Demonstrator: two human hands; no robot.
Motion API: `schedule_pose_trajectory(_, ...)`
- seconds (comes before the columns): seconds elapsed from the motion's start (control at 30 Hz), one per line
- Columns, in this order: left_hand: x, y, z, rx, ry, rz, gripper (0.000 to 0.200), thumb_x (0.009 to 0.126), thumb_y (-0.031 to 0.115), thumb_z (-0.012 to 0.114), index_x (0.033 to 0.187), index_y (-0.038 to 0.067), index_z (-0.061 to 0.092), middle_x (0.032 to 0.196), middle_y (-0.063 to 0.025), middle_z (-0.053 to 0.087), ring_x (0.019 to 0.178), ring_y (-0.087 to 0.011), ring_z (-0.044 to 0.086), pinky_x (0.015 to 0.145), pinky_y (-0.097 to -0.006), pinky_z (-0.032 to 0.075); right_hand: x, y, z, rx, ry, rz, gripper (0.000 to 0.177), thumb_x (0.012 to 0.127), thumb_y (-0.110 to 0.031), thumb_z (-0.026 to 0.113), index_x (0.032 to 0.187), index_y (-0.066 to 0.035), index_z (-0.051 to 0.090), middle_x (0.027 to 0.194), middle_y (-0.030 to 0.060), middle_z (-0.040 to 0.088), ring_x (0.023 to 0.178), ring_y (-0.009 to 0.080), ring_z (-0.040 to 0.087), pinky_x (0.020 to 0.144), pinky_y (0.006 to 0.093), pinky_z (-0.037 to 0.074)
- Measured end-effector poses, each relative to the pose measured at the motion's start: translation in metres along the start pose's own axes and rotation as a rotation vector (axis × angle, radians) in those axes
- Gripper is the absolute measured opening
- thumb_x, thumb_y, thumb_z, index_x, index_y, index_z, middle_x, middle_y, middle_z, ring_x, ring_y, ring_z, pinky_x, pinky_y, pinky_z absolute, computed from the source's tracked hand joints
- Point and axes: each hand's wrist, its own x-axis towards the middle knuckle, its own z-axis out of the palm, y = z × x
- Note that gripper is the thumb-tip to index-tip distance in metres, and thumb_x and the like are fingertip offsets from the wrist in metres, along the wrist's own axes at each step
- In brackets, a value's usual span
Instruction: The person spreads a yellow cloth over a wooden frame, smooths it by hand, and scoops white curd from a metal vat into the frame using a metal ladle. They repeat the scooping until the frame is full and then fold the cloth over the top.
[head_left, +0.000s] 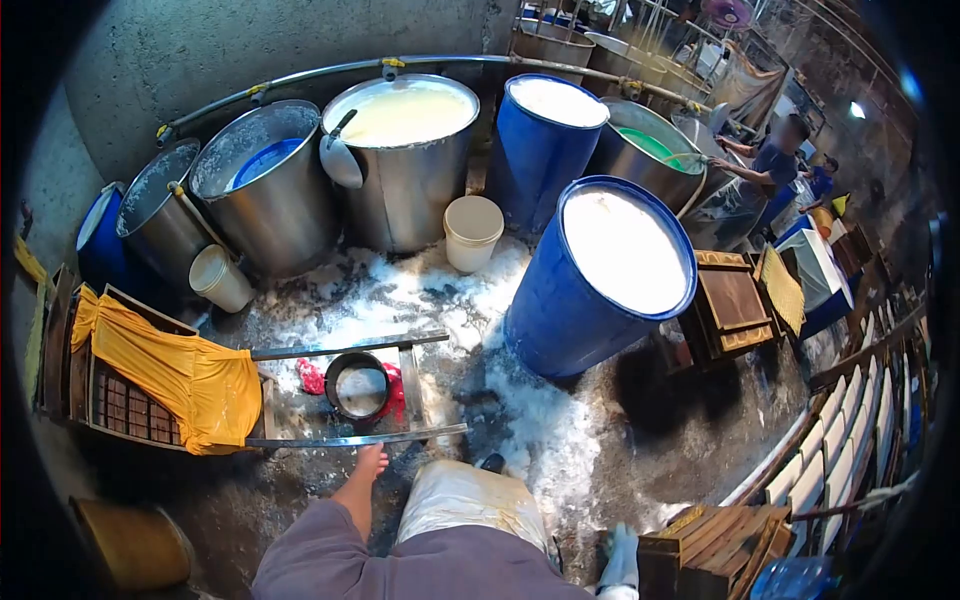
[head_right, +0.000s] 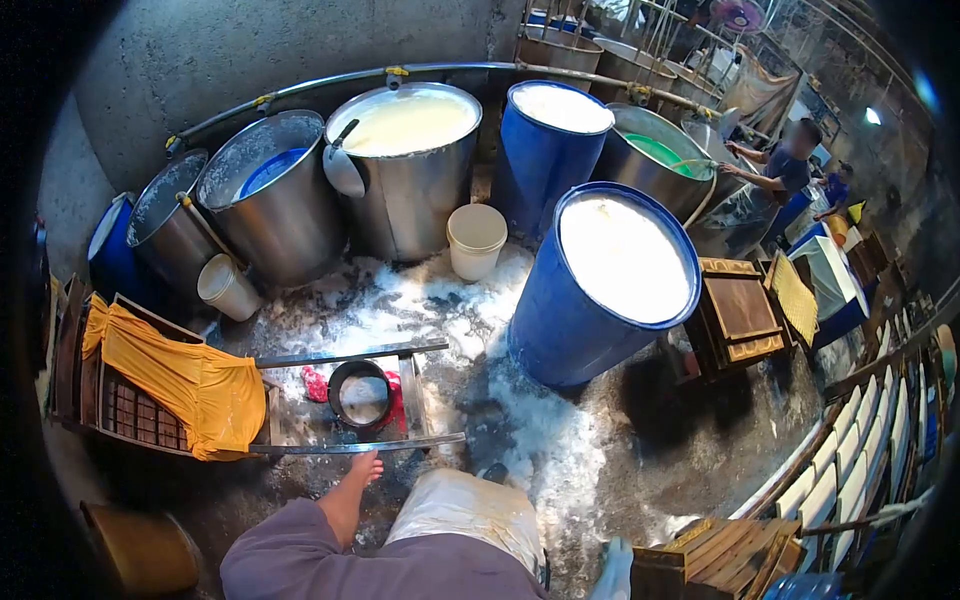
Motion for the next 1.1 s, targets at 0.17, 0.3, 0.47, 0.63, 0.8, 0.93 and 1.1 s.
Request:
schedule_pose_trajectory(0.17, -0.056, 0.007, 0.03, -0.09, -0.079, -0.129, 0.046, 0.091, 0.043, 0.058, 0.12, 0.008, 0.055, 0.102, -0.0109, 0.068, 0.077, -0.0219, 0.067, 0.062, -0.036, 0.051, 0.094, -0.174, 0.089, 0.038, -0.126, -0.435, 0.032, 0.094, -0.025, 0.056, 0.12, -0.007, 0.056, 0.088, 0.0067, 0.064, 0.062, 0.0133, 0.059, 0.052, 0.0283, 0.048)
schedule_pose_trajectory(0.3, -0.048, -0.005, 0.062, -0.046, -0.014, -0.212, 0.045, 0.092, 0.043, 0.057, 0.119, 0.008, 0.054, 0.101, -0.0107, 0.068, 0.078, -0.0219, 0.067, 0.065, -0.0383, 0.051, 0.064, -0.339, 0.186, 0.032, -0.325, -0.559, 0.03, 0.093, -0.017, 0.058, 0.119, -0.003, 0.056, 0.092, 0.0075, 0.064, 0.07, 0.014, 0.061, 0.062, 0.0261, 0.05)
schedule_pose_trajectory(0.47, -0.008, 0.062, 0.107, -0.242, -0.003, -0.206, 0.045, 0.091, 0.043, 0.059, 0.12, 0.01, 0.052, 0.101, -0.0102, 0.067, 0.079, -0.0217, 0.067, 0.066, -0.0384, 0.051, 0.07, -0.467, 0.29, 0.075, -0.59, -0.753, 0.032, 0.094, -0.01, 0.054, 0.123, 0.002, 0.052, 0.099, 0.0106, 0.064, 0.083, 0.0148, 0.061, 0.076, 0.0275, 0.052)
schedule_pose_trajectory(0.63, 0.04, 0.165, 0.139, -0.422, 0.027, -0.071, 0.046, 0.091, 0.047, 0.057, 0.119, 0.01, 0.053, 0.107, -0.0099, 0.066, 0.086, -0.0223, 0.066, 0.071, -0.0379, 0.052, 0.084, -0.564, 0.386, 0.054, -0.647, -0.835, 0.029, 0.094, -0.008, 0.052, 0.121, 0.002, 0.055, 0.097, 0.0128, 0.066, 0.08, 0.0156, 0.062, 0.075, 0.0277, 0.052)
schedule_pose_trajectory(0.8, 0.082, 0.273, 0.138, -0.506, 0.158, -0.018, 0.048, 0.09, 0.049, 0.06, 0.12, 0.012, 0.053, 0.102, -0.0094, 0.066, 0.08, -0.0206, 0.066, 0.066, -0.0347, 0.051, 0.122, -0.639, 0.488, 0.084, -0.774, -0.807, 0.026, 0.093, -0.007, 0.054, 0.118, 0.002, 0.055, 0.092, 0.0083, 0.064, 0.077, 0.0132, 0.058, 0.073, 0.0263, 0.05)
schedule_pose_trajectory(0.93, 0.075, 0.362, 0.112, -0.584, 0.098, 0.145, 0.045, 0.088, 0.047, 0.064, 0.114, 0.011, 0.057, 0.101, -0.007, 0.067, 0.079, -0.0161, 0.065, 0.067, -0.0326, 0.052, 0.14, -0.69, 0.552, -0.003, -0.829, -0.831, 0.029, 0.093, -0.004, 0.053, 0.123, -0.001, 0.054, 0.094, 0.0049, 0.062, 0.08, 0.0116, 0.056, 0.074, 0.0231, 0.048)
schedule_pose_trajectory(1.1, 0.094, 0.433, 0.078, -0.716, 0.248, 0.111, 0.038, 0.089, 0.043, 0.063, 0.108, 0.01, 0.06, 0.101, -0.0071, 0.068, 0.08, -0.0166, 0.066, 0.069, -0.0322, 0.053, 0.149, -0.733, 0.661, -0.092, -0.91, -0.846, 0.025, 0.093, -0.01, 0.053, 0.116, -0.002, 0.056, 0.088, 0.0049, 0.062, 0.07, 0.0112, 0.056, 0.065, 0.0237, 0.047)
